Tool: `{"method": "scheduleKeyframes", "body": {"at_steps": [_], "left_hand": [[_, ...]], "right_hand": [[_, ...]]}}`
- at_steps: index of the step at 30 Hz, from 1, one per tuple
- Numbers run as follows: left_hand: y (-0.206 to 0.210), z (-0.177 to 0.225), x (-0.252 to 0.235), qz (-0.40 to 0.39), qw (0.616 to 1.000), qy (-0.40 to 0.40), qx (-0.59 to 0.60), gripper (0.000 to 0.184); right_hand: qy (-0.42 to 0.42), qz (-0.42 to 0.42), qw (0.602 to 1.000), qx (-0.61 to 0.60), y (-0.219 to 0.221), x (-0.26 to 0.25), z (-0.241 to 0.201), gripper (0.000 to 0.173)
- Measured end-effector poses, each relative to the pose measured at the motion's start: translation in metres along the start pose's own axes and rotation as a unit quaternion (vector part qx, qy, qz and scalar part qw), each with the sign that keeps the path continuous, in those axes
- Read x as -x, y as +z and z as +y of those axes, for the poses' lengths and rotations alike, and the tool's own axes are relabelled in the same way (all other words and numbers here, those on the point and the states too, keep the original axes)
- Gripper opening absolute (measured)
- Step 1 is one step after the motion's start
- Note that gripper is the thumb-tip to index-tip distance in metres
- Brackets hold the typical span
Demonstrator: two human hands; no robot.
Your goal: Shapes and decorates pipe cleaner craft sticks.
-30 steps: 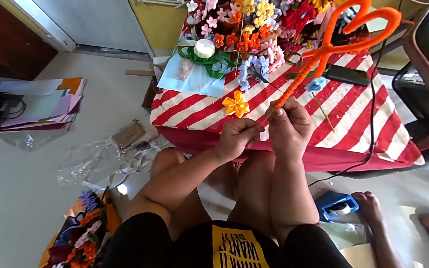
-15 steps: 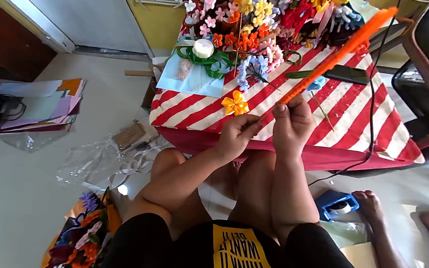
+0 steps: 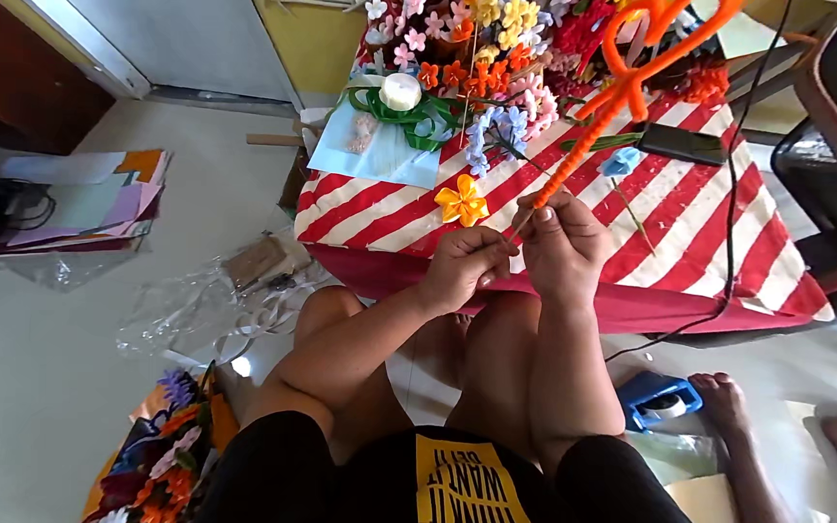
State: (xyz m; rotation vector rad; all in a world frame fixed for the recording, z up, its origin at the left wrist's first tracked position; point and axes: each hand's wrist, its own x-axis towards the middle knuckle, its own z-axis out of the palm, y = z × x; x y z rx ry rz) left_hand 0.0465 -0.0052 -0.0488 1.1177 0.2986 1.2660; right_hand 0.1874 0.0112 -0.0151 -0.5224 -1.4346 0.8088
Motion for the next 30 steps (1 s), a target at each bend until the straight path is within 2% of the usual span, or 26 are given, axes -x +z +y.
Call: {"method": "scheduleKeyframes", "body": {"at_steps": [3, 5, 7, 9, 10, 12, 15, 19, 25, 28, 30], "left_hand": [[0.003, 0.005, 0.000, -0.034, 0.990, -0.087, 0.105, 0.028], [0.001, 0.008, -0.002, -0.044, 0.982, -0.135, 0.123, 0.028], [0.000, 0.010, -0.006, -0.025, 0.992, -0.120, 0.010, 0.024], [-0.001, 0.007, -0.008, 0.006, 0.988, -0.052, -0.144, 0.012], [0.000, 0.004, -0.007, 0.027, 0.983, -0.023, -0.183, 0.009], [0.003, -0.002, -0.005, 0.071, 0.979, -0.003, -0.190, 0.004], [0.003, -0.007, -0.002, 0.099, 0.984, 0.018, -0.145, 0.009], [0.004, -0.005, 0.000, 0.088, 0.993, 0.009, -0.079, 0.016], [0.006, 0.009, 0.000, 0.035, 0.990, -0.121, 0.064, 0.027], [0.001, 0.009, 0.003, -0.042, 0.960, -0.184, 0.204, 0.029], [-0.005, 0.009, 0.001, -0.094, 0.949, -0.208, 0.219, 0.026]], "right_hand": [[0.031, -0.004, 0.998, -0.048, 0.000, 0.001, -0.001, 0.015], [0.047, 0.006, 0.995, -0.088, 0.001, 0.001, -0.002, 0.011], [0.051, 0.023, 0.993, -0.099, 0.000, 0.000, 0.000, 0.010], [0.042, 0.043, 0.995, -0.080, -0.002, -0.001, 0.003, 0.011], [0.036, 0.052, 0.996, -0.061, -0.002, -0.002, 0.003, 0.012], [0.023, 0.063, 0.998, -0.017, 0.000, -0.001, 0.005, 0.012], [0.013, 0.058, 0.998, 0.004, 0.002, 0.000, 0.007, 0.011], [0.016, 0.039, 0.999, -0.032, 0.001, -0.001, 0.006, 0.012], [0.054, 0.027, 0.995, -0.081, -0.002, -0.001, 0.002, 0.015], [0.067, 0.009, 0.992, -0.108, -0.001, 0.000, -0.001, 0.013], [0.064, -0.005, 0.990, -0.126, 0.000, 0.002, -0.001, 0.009]]}}
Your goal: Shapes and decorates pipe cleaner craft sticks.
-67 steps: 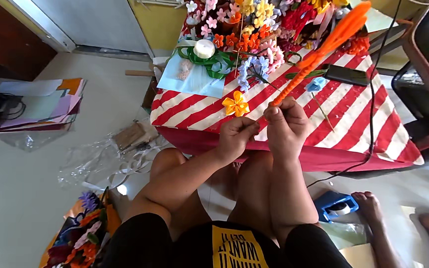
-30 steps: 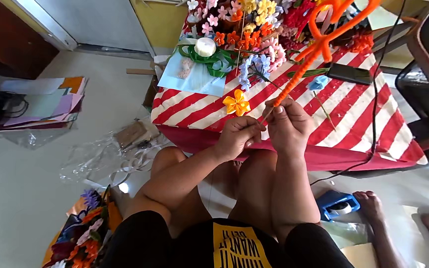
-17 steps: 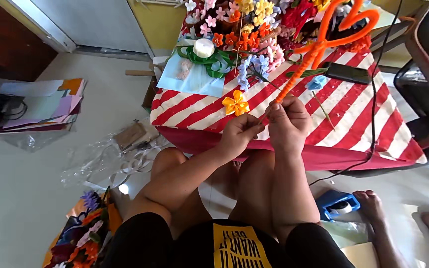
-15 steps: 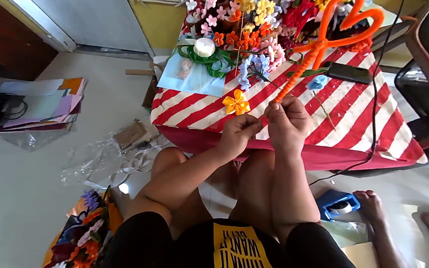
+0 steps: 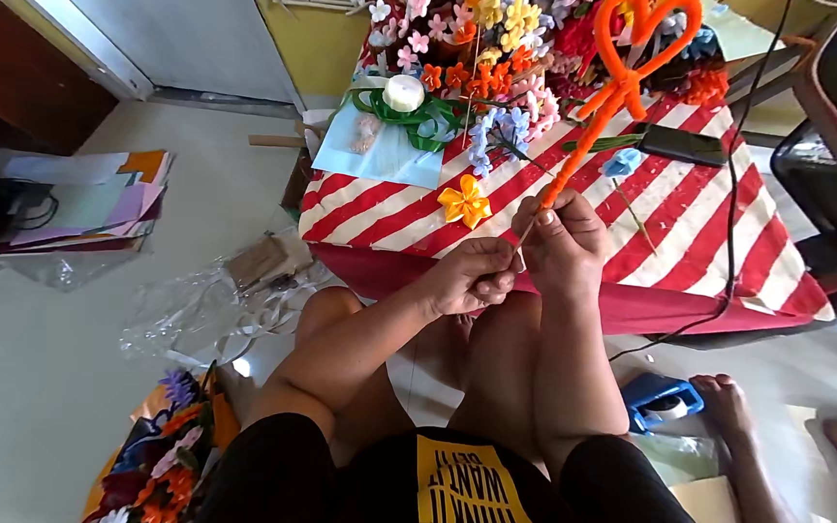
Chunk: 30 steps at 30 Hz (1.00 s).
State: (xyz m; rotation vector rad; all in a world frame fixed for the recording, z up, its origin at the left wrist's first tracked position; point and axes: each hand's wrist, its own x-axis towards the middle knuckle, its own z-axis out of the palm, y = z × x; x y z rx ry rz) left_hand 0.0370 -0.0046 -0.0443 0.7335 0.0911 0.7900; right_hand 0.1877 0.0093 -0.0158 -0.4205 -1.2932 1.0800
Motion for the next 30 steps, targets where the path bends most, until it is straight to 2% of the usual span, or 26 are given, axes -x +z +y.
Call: {"method": "scheduleKeyframes", "body": {"at_steps": [1, 3, 5, 7, 10, 14, 19, 28, 30], "left_hand": [[-0.001, 0.004, -0.001, 0.009, 0.999, -0.005, -0.044, 0.027], [0.000, 0.011, -0.002, 0.079, 0.982, 0.022, -0.170, 0.027], [-0.002, 0.009, -0.003, 0.134, 0.956, 0.078, -0.250, 0.016], [-0.004, 0.002, -0.006, 0.175, 0.935, 0.143, -0.273, 0.009], [-0.004, -0.006, -0.006, 0.207, 0.923, 0.199, -0.257, 0.014], [-0.003, -0.010, -0.005, 0.218, 0.921, 0.223, -0.235, 0.018], [0.000, -0.011, -0.003, 0.201, 0.937, 0.207, -0.196, 0.020], [-0.004, -0.010, -0.002, 0.113, 0.985, 0.114, -0.063, 0.029], [-0.007, -0.009, -0.004, 0.102, 0.986, 0.107, -0.074, 0.029]], "right_hand": [[-0.001, -0.001, 1.000, 0.002, 0.000, 0.000, 0.000, 0.007], [-0.001, 0.009, 1.000, 0.027, 0.000, 0.000, 0.002, 0.010], [-0.001, 0.025, 0.998, 0.058, -0.001, -0.001, 0.005, 0.012], [0.002, 0.030, 0.996, 0.083, 0.000, -0.002, 0.007, 0.012], [0.006, 0.028, 0.995, 0.098, 0.002, -0.003, 0.009, 0.012], [-0.008, 0.017, 0.996, 0.090, 0.000, -0.005, 0.012, 0.012], [-0.004, 0.005, 0.998, 0.067, 0.003, -0.004, 0.013, 0.012], [0.016, -0.004, 1.000, 0.022, 0.005, -0.003, 0.012, 0.011], [0.009, 0.004, 0.999, 0.037, 0.005, -0.003, 0.012, 0.012]]}}
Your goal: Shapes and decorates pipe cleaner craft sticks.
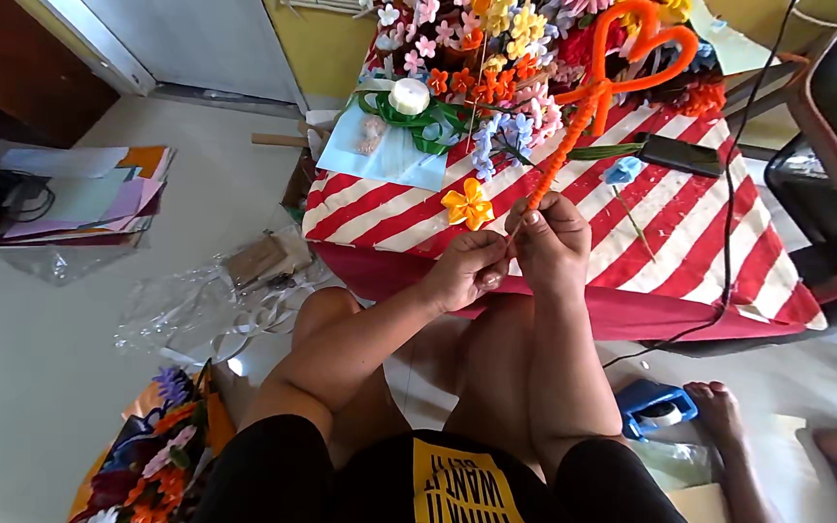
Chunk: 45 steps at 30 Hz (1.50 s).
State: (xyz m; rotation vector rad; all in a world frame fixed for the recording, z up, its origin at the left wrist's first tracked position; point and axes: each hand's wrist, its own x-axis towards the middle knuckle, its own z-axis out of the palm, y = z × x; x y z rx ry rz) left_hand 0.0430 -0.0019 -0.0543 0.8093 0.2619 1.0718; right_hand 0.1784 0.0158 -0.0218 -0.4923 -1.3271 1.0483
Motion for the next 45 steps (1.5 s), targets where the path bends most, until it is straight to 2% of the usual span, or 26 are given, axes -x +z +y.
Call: {"method": "scheduleKeyframes", "body": {"at_steps": [2, 5, 7, 10, 13, 20, 24, 29, 35, 37, 39, 42, 45], "left_hand": [[-0.002, 0.001, -0.003, 0.013, 0.997, 0.024, -0.074, 0.026], [-0.004, 0.002, -0.004, 0.030, 0.976, 0.086, -0.198, 0.012], [-0.001, -0.001, -0.004, 0.068, 0.965, 0.111, -0.228, 0.009], [0.000, -0.008, -0.003, 0.120, 0.958, 0.139, -0.219, 0.013], [0.001, -0.008, -0.002, 0.125, 0.966, 0.137, -0.182, 0.017], [0.001, 0.003, -0.001, 0.043, 0.992, 0.071, -0.092, 0.027], [0.000, 0.005, 0.000, 0.017, 0.995, 0.062, -0.079, 0.028], [0.006, 0.001, 0.000, -0.001, 0.997, 0.061, -0.043, 0.029], [0.010, -0.002, -0.003, -0.006, 0.999, 0.032, 0.010, 0.029], [0.009, -0.003, -0.004, -0.001, 0.999, 0.045, 0.000, 0.028], [0.005, -0.003, -0.007, 0.010, 0.995, 0.092, -0.049, 0.026], [-0.001, -0.004, -0.009, 0.026, 0.973, 0.169, -0.153, 0.021], [0.000, -0.007, -0.007, 0.040, 0.956, 0.207, -0.206, 0.017]], "right_hand": [[-0.013, 0.011, 0.999, 0.039, -0.002, 0.000, 0.001, 0.012], [-0.030, 0.031, 0.992, 0.119, -0.005, 0.000, 0.004, 0.010], [-0.031, 0.036, 0.987, 0.154, -0.004, -0.001, 0.004, 0.010], [-0.031, 0.026, 0.985, 0.170, 0.000, -0.002, 0.006, 0.009], [-0.027, 0.008, 0.989, 0.146, -0.003, -0.003, 0.008, 0.008], [-0.002, -0.017, 0.998, 0.057, -0.004, -0.002, 0.004, 0.015], [0.003, -0.011, 0.998, 0.066, 0.000, 0.000, 0.001, 0.019], [-0.046, 0.011, 0.995, 0.088, 0.006, 0.000, 0.001, 0.019], [-0.012, 0.041, 0.998, 0.038, 0.011, 0.004, -0.003, 0.019], [-0.003, 0.035, 0.999, 0.026, 0.009, 0.003, -0.005, 0.019], [-0.004, 0.026, 0.999, 0.024, 0.007, 0.002, -0.005, 0.018], [-0.024, 0.018, 0.998, 0.056, 0.009, 0.004, -0.005, 0.018], [-0.033, 0.014, 0.997, 0.073, 0.012, 0.006, -0.004, 0.018]]}}
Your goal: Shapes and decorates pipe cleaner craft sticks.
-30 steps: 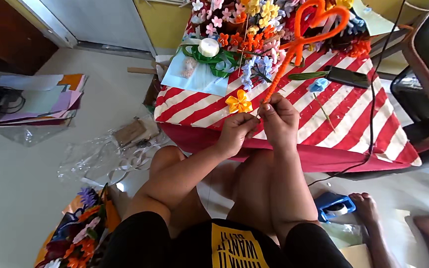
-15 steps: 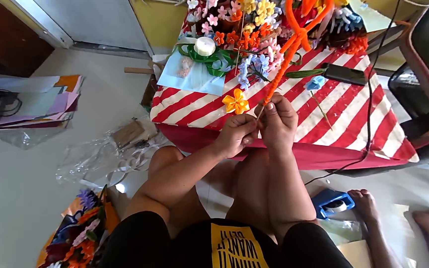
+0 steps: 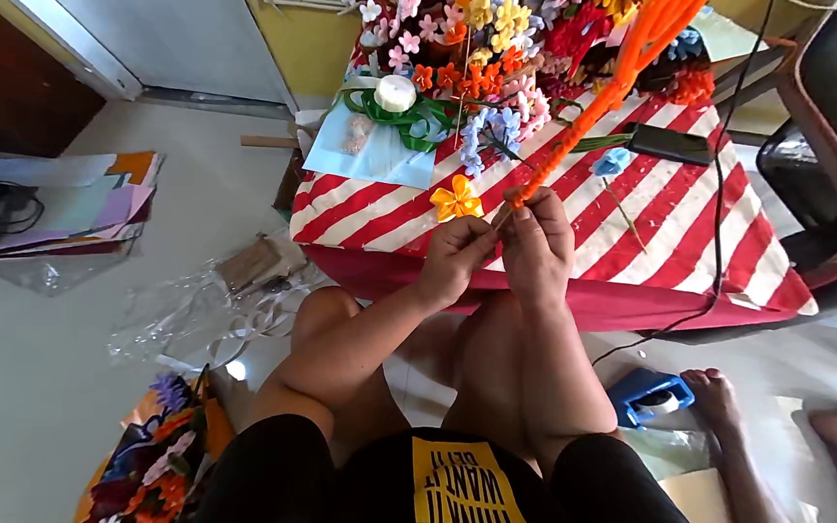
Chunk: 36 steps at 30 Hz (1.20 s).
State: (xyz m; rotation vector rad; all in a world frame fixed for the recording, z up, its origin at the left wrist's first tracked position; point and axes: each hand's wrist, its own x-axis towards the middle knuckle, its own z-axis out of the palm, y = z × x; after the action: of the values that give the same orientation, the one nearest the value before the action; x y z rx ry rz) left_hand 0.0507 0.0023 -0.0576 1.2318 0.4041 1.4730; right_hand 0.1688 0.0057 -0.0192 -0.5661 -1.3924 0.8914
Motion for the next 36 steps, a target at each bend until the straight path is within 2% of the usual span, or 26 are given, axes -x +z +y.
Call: {"method": "scheduleKeyframes", "body": {"at_steps": [4, 10, 16, 32, 36], "left_hand": [[0.002, -0.002, 0.002, 0.013, 0.999, 0.029, -0.028, 0.017], [0.009, -0.006, 0.002, 0.039, 0.996, 0.063, -0.052, 0.017], [0.018, -0.010, 0.004, 0.036, 0.998, 0.051, -0.030, 0.017], [0.024, -0.009, 0.001, -0.016, 0.993, -0.049, 0.108, 0.024], [0.022, 0.002, 0.002, -0.046, 0.969, -0.142, 0.197, 0.026]], "right_hand": [[-0.015, 0.015, 1.000, 0.001, 0.003, 0.001, 0.001, 0.005], [-0.039, 0.051, 0.998, 0.009, 0.006, 0.001, 0.005, 0.011], [-0.048, 0.068, 0.996, 0.002, 0.004, 0.004, 0.001, 0.011], [-0.044, 0.075, 0.995, -0.043, -0.003, 0.003, -0.004, 0.015], [-0.023, 0.058, 0.996, -0.070, -0.005, 0.003, -0.007, 0.015]]}}
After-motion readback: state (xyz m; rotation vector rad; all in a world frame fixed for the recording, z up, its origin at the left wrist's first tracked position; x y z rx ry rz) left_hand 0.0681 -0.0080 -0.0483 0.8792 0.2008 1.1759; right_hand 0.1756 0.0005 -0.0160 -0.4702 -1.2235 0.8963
